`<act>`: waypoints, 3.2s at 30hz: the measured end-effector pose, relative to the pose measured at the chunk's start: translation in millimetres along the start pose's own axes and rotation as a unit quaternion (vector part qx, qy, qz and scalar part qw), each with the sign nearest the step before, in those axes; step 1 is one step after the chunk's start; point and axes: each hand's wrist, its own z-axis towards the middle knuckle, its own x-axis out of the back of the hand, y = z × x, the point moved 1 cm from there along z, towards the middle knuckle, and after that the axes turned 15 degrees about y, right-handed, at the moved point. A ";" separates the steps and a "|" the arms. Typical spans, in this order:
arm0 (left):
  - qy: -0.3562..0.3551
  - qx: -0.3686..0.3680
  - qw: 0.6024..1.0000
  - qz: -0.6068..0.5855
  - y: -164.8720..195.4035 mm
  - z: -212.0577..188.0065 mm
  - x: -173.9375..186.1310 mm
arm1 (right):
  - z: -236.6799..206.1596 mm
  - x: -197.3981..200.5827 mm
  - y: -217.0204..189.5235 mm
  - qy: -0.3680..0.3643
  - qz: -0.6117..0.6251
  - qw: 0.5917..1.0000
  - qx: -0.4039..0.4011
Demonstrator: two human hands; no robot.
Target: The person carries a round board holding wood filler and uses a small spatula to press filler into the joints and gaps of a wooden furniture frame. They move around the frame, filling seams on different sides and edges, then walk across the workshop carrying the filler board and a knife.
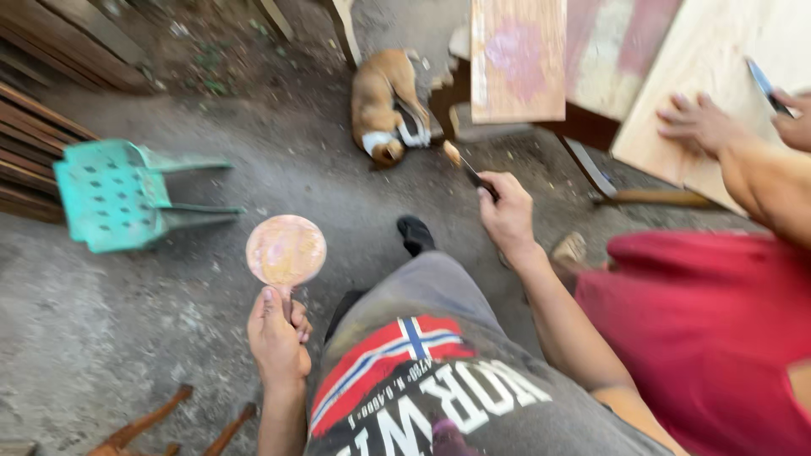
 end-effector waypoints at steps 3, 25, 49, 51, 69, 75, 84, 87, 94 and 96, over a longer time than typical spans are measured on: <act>-0.043 -0.068 0.996 0.041 26.2 -0.1 -53.0 | 49.0 3.9 26.2 0.028 -0.009 0.999 0.022; -0.082 -0.031 0.983 0.161 32.0 18.0 -153.8 | 90.9 -17.6 82.9 0.046 0.018 0.997 -0.057; -0.094 -0.031 0.985 0.140 22.1 32.4 -160.0 | 83.5 -12.2 79.6 0.027 -0.021 0.998 -0.050; -0.083 -0.039 0.983 0.159 21.3 37.6 -158.8 | 87.9 -19.8 77.8 0.023 -0.010 0.998 -0.062; 0.214 -0.188 0.956 0.076 -10.0 9.0 -13.4 | 72.9 -185.8 -83.4 -0.321 0.130 0.922 0.173; 0.321 -0.154 0.935 0.011 -30.6 -26.7 64.9 | -13.4 -194.8 -170.9 -0.444 0.195 0.848 0.212; 0.404 -0.179 0.892 -0.096 -104.9 -99.3 173.1 | -172.2 -147.1 -251.1 -0.583 0.245 0.721 0.283; 0.435 -0.167 0.872 -0.148 -133.5 -120.6 201.2 | -217.2 -136.6 -270.2 -0.590 0.215 0.701 0.339; 0.499 -0.148 0.816 -0.251 -174.7 -165.0 250.8 | -296.8 -118.9 -316.1 -0.603 0.224 0.624 0.444; 0.510 -0.125 0.805 -0.276 -180.2 -170.2 259.4 | -312.3 -117.4 -327.9 -0.615 0.226 0.606 0.452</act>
